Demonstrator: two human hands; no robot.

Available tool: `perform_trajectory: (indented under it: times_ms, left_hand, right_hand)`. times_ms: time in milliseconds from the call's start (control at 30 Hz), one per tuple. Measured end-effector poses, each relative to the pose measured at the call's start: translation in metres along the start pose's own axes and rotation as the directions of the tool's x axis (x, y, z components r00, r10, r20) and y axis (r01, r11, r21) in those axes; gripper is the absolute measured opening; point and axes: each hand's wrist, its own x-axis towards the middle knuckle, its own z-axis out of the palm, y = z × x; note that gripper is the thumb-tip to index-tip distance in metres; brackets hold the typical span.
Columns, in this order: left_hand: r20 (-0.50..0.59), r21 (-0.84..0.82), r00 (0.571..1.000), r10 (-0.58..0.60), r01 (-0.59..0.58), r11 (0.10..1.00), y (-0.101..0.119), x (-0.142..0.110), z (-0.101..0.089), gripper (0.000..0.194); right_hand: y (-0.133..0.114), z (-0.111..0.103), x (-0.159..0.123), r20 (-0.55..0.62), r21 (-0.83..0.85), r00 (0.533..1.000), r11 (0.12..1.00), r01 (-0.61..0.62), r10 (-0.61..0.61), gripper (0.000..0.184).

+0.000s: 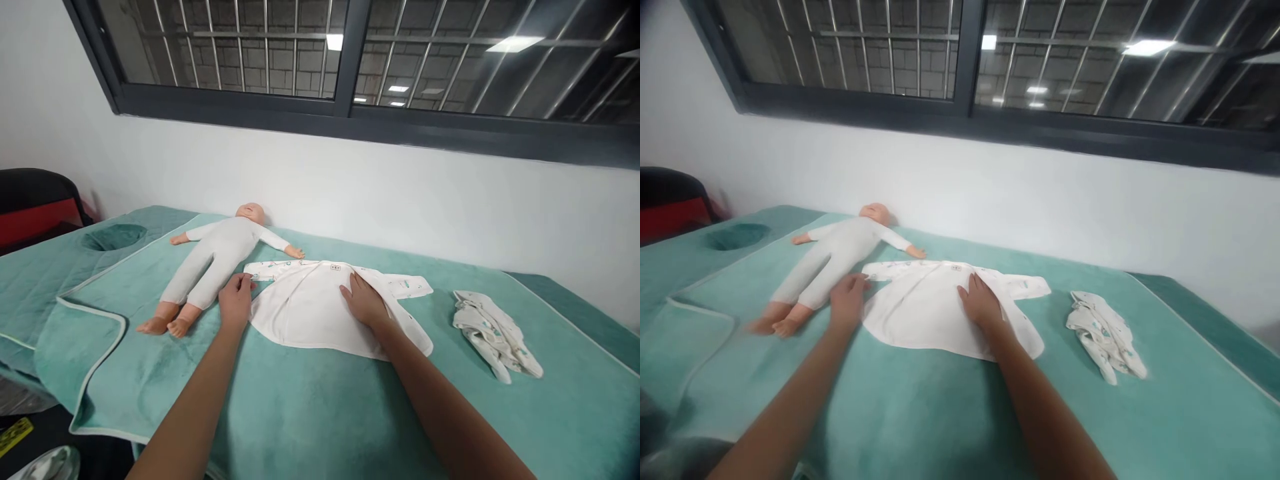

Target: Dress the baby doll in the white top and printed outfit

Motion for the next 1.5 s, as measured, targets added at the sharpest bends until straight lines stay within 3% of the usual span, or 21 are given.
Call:
perform_trajectory:
  times_ms: [733,1167,1500]
  left_hand:
    - [0.005,0.033,1.0,0.018,-0.018,0.999,-0.001,-0.001,0.0,0.026]
    - [0.002,0.005,1.0,0.014,-0.014,1.0,-0.002,-0.002,-0.001,0.028]
    - [0.012,-0.009,1.0,0.017,-0.017,1.0,-0.003,-0.004,-0.002,0.028]
  right_hand:
    - [-0.021,0.002,-0.03,-0.022,-0.074,0.999,0.996,0.041,-0.042,0.07]
    - [-0.048,0.002,-0.064,-0.083,-0.067,0.983,0.985,0.161,-0.166,0.067]
    - [-0.06,-0.001,-0.082,-0.05,-0.029,0.975,0.976,0.218,-0.219,0.068]
